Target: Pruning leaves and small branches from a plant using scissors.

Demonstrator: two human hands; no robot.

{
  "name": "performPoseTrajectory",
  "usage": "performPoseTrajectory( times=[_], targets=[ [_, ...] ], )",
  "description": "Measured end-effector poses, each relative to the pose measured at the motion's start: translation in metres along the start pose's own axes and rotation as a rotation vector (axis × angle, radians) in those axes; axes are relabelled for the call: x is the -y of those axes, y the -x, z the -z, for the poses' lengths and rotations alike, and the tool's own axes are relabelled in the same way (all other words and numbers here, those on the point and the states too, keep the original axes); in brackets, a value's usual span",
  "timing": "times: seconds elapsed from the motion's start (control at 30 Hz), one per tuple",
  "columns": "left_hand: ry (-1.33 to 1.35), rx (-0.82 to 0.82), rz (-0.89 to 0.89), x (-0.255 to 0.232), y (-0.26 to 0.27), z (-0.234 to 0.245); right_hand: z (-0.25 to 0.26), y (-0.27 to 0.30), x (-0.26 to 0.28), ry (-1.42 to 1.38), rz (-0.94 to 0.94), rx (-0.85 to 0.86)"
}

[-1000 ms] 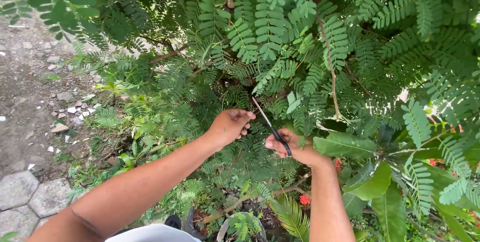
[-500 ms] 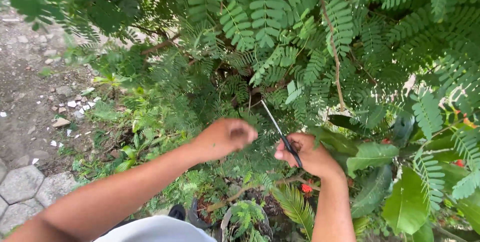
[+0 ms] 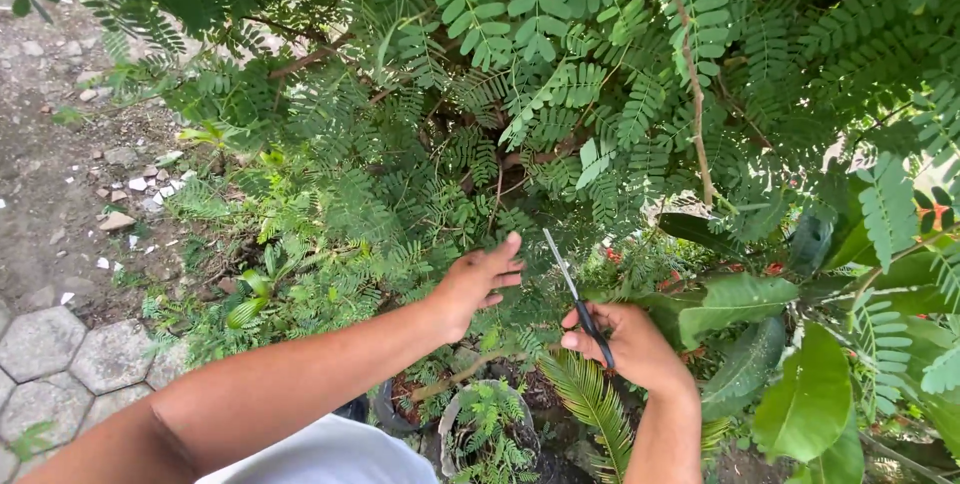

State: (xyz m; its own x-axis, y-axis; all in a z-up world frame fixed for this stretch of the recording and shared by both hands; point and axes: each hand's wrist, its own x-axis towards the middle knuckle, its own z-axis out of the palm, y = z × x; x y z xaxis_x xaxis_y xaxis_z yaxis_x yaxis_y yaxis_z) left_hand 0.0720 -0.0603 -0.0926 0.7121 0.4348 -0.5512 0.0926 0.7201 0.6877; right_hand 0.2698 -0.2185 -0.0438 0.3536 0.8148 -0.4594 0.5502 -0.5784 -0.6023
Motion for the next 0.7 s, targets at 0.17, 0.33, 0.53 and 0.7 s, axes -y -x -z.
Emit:
performPoseTrajectory(
  times=[0.17, 0.33, 0.53, 0.7],
  targets=[
    [0.026, -0.032, 0.056, -0.006, -0.004, 0.009, -0.009, -0.007, -0.001, -0.125, -0.036, 0.091],
    [0.054, 0.002, 0.089, 0.027, -0.032, 0.032, -0.014, -0.040, -0.034, -0.223, 0.018, 0.197],
    [0.043, 0.108, 0.087, 0.017, -0.025, 0.027, -0.014, -0.041, -0.011, -0.187, -0.007, 0.259],
    [-0.097, 0.095, 0.101, 0.016, -0.033, 0.030, -0.018, -0.042, -0.016, -0.225, 0.032, 0.253]
  ],
)
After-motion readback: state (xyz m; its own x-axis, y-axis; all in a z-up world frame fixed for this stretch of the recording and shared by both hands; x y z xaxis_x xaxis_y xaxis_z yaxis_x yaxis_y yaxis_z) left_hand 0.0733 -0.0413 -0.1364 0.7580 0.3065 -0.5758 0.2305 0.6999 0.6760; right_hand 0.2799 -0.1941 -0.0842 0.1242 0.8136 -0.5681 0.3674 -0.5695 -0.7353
